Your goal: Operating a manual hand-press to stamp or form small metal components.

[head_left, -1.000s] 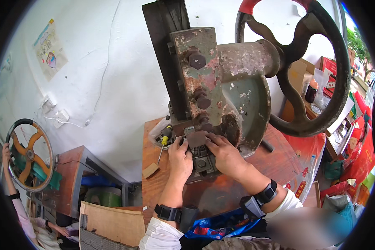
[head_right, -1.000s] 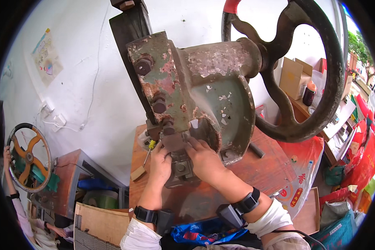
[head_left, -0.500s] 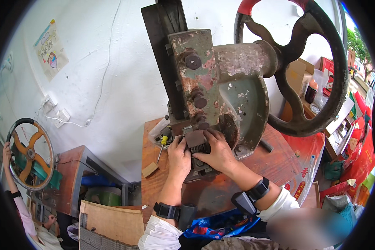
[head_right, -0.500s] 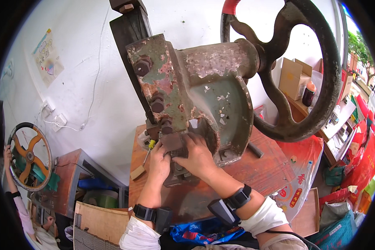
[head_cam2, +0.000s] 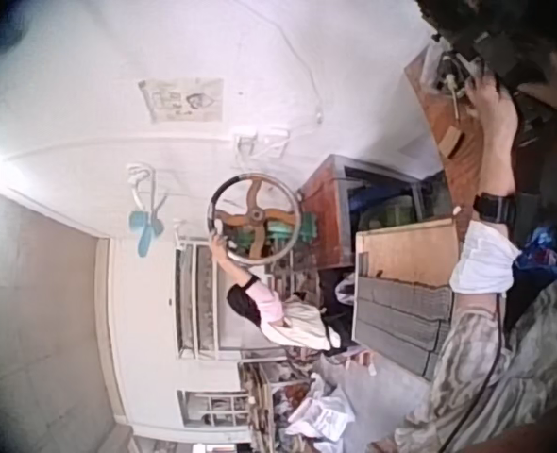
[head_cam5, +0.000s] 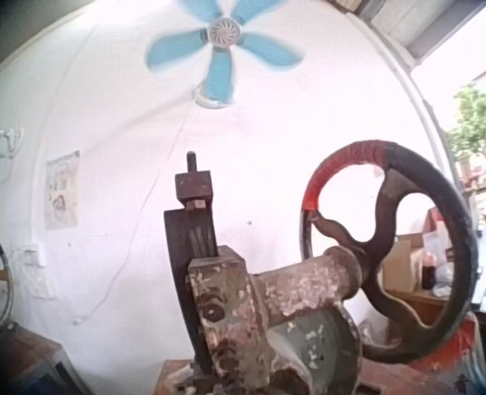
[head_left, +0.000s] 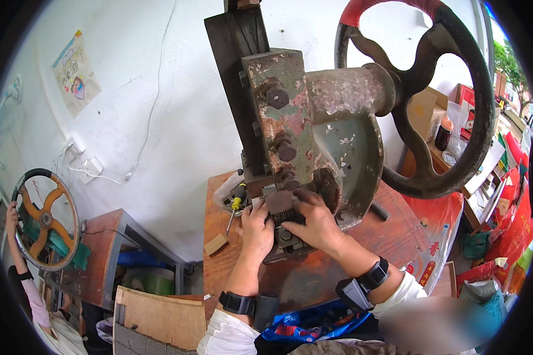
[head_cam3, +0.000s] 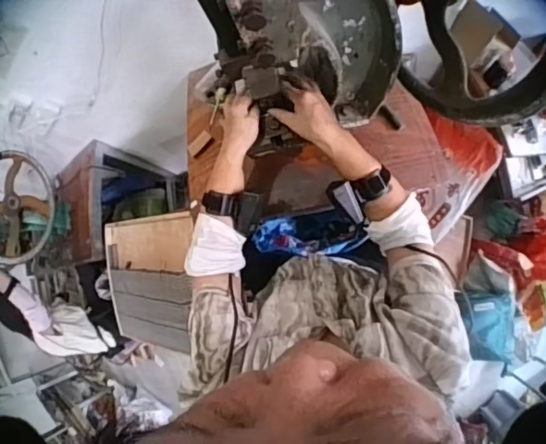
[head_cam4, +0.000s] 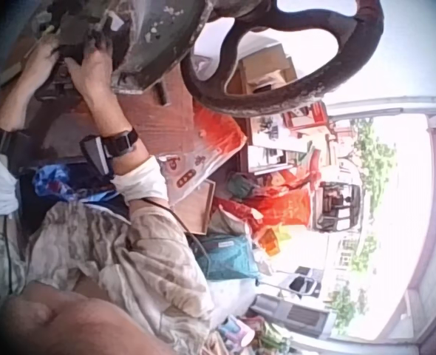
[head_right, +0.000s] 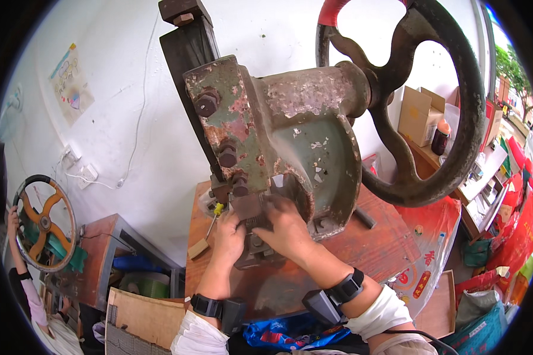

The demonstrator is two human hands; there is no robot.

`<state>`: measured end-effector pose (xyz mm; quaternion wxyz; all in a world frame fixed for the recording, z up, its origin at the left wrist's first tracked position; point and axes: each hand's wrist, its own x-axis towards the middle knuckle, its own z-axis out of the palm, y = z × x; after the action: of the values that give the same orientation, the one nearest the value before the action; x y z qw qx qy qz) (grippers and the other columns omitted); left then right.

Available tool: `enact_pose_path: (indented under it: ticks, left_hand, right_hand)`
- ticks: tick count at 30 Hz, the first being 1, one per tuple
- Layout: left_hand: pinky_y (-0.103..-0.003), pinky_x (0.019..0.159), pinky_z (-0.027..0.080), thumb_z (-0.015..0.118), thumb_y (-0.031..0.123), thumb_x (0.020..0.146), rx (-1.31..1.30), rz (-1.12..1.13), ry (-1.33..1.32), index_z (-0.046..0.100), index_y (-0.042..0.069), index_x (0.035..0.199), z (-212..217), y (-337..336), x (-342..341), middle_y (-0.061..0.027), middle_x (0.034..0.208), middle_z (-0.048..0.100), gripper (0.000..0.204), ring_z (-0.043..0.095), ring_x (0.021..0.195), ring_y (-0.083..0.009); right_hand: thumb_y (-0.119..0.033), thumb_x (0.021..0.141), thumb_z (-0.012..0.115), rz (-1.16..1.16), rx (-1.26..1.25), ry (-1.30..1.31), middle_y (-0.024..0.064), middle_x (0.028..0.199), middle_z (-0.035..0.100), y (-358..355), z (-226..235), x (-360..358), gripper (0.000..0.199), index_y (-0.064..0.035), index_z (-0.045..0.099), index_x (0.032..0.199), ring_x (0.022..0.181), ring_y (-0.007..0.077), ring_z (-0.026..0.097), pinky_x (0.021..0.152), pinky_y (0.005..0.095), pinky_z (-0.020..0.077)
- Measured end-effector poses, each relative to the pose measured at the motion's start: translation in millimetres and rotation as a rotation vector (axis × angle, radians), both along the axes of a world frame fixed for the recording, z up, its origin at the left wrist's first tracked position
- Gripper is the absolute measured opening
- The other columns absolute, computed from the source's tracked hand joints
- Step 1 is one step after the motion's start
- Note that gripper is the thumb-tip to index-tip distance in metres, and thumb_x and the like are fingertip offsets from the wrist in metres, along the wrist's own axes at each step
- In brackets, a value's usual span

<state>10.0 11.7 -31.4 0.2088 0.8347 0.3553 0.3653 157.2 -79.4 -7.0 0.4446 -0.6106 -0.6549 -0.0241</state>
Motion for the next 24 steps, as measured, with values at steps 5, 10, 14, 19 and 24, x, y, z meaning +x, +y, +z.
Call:
enact_pose_path:
  ticks: [5, 10, 14, 19, 24]
  left_hand:
    - [-0.063, 0.095, 0.024, 0.054, 0.006, 0.082, -0.020, -0.002, -0.024, 0.055, 0.016, 0.122, 0, -2, 1, -0.0089, 0.126, 0.052, 0.042, 0.044, 0.117, -0.0330]
    - [-0.060, 0.095, 0.025, 0.056, 0.008, 0.083, -0.105, 0.056, -0.196, 0.055, 0.016, 0.120, -3, -6, 5, -0.0129, 0.115, 0.055, 0.038, 0.043, 0.117, -0.0340]
    - [-0.055, 0.096, 0.026, 0.056, 0.008, 0.083, -0.094, 0.024, -0.140, 0.056, 0.015, 0.121, 0, -6, 2, -0.0089, 0.120, 0.056, 0.039, 0.044, 0.118, -0.0327]
    - [-0.056, 0.096, 0.026, 0.054, 0.006, 0.083, -0.110, 0.018, -0.127, 0.056, 0.014, 0.122, 0, -7, 2, -0.0056, 0.126, 0.055, 0.040, 0.043, 0.119, -0.0321]
    - [-0.061, 0.094, 0.025, 0.055, 0.009, 0.082, -0.130, 0.098, -0.112, 0.054, 0.016, 0.123, -4, -7, 3, -0.0082, 0.124, 0.055, 0.042, 0.044, 0.118, -0.0330]
  right_hand:
    - [-0.024, 0.067, 0.077, 0.096, -0.045, 0.061, 0.0242, 0.128, 0.048, -2, 2, 10, 0.069, 0.0046, 0.050, 0.123, 0.120, 0.0408, 0.044, 0.100, 0.0437, 0.0386]
    - [-0.025, 0.066, 0.078, 0.023, -0.001, 0.130, 0.0222, 0.128, 0.049, 5, 1, -2, 0.069, 0.0038, 0.051, 0.123, 0.120, 0.0389, 0.044, 0.101, 0.0433, 0.0382]
    - [-0.024, 0.065, 0.079, -0.015, -0.004, 0.155, 0.0211, 0.128, 0.049, 5, -1, -4, 0.069, -0.0001, 0.052, 0.124, 0.120, 0.0377, 0.044, 0.101, 0.0425, 0.0387]
    - [-0.022, 0.064, 0.079, -0.014, -0.013, 0.222, 0.0212, 0.126, 0.051, 4, -7, 4, 0.066, -0.0029, 0.055, 0.122, 0.119, 0.0375, 0.046, 0.100, 0.0418, 0.0399]
    - [-0.023, 0.062, 0.082, -0.038, -0.037, 0.220, 0.0222, 0.124, 0.053, 9, -8, 1, 0.067, 0.0001, 0.057, 0.119, 0.116, 0.0371, 0.051, 0.097, 0.0405, 0.0434]
